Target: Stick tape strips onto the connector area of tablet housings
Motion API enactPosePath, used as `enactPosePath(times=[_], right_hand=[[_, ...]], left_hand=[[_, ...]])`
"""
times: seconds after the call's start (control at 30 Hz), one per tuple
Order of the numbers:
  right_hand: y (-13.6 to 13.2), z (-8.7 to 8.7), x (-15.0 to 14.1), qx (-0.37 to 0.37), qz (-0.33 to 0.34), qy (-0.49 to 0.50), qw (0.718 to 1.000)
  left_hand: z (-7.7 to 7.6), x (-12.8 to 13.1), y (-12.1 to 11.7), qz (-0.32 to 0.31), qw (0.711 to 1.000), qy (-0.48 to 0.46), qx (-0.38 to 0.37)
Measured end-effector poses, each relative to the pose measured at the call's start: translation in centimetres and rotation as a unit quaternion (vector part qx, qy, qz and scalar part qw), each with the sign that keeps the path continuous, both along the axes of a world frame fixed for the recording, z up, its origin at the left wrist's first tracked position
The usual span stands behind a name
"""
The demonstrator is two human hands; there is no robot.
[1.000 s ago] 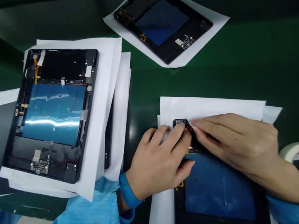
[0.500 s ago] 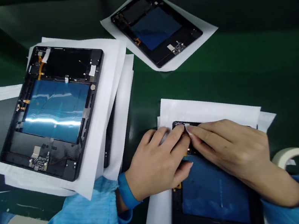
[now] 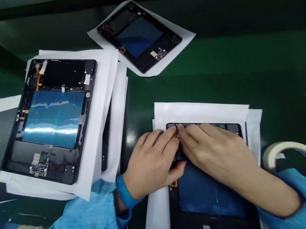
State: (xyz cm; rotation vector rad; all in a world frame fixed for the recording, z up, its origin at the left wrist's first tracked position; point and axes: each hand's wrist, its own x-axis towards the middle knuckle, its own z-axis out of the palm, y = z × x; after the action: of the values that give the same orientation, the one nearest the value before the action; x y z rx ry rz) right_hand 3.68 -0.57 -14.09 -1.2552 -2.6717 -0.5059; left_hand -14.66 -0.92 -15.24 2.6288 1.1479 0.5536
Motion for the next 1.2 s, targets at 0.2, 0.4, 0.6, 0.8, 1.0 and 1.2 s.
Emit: enactPosePath(times=[0.2, 0.4, 0.6, 0.8, 1.0, 1.2], right_hand=[[-1.8, 0.2, 1.2, -0.036, 0.002, 0.022, 0.999], [-7.3, -0.1, 8.4, -0.034, -0.033, 0.154, 0.987], [-7.6, -2.1, 11.8, -0.042, -0.069, 0.175, 0.981], [-6.6, -2.4, 10.8, -0.060, -0.076, 0.187, 0.978], [-6.5, -2.3, 10.2, -0.073, -0.096, 0.206, 0.971], [-6.6, -2.7, 10.4, -0.085, -0.121, 0.222, 0.964]], left_hand=[[0.2, -0.2, 0.6, -0.011, 1.000, 0.018, -0.007], [2.1, 0.2, 0.0, -0.017, 0.996, 0.085, 0.007], [12.3, 3.9, 0.5, 0.023, 0.979, 0.192, 0.063], [9.5, 7.5, 13.8, 0.224, 0.936, 0.271, 0.022], [1.7, 6.0, 23.5, 0.322, 0.894, 0.310, -0.018], [0.9, 4.7, 24.9, 0.329, 0.882, 0.337, 0.000]])
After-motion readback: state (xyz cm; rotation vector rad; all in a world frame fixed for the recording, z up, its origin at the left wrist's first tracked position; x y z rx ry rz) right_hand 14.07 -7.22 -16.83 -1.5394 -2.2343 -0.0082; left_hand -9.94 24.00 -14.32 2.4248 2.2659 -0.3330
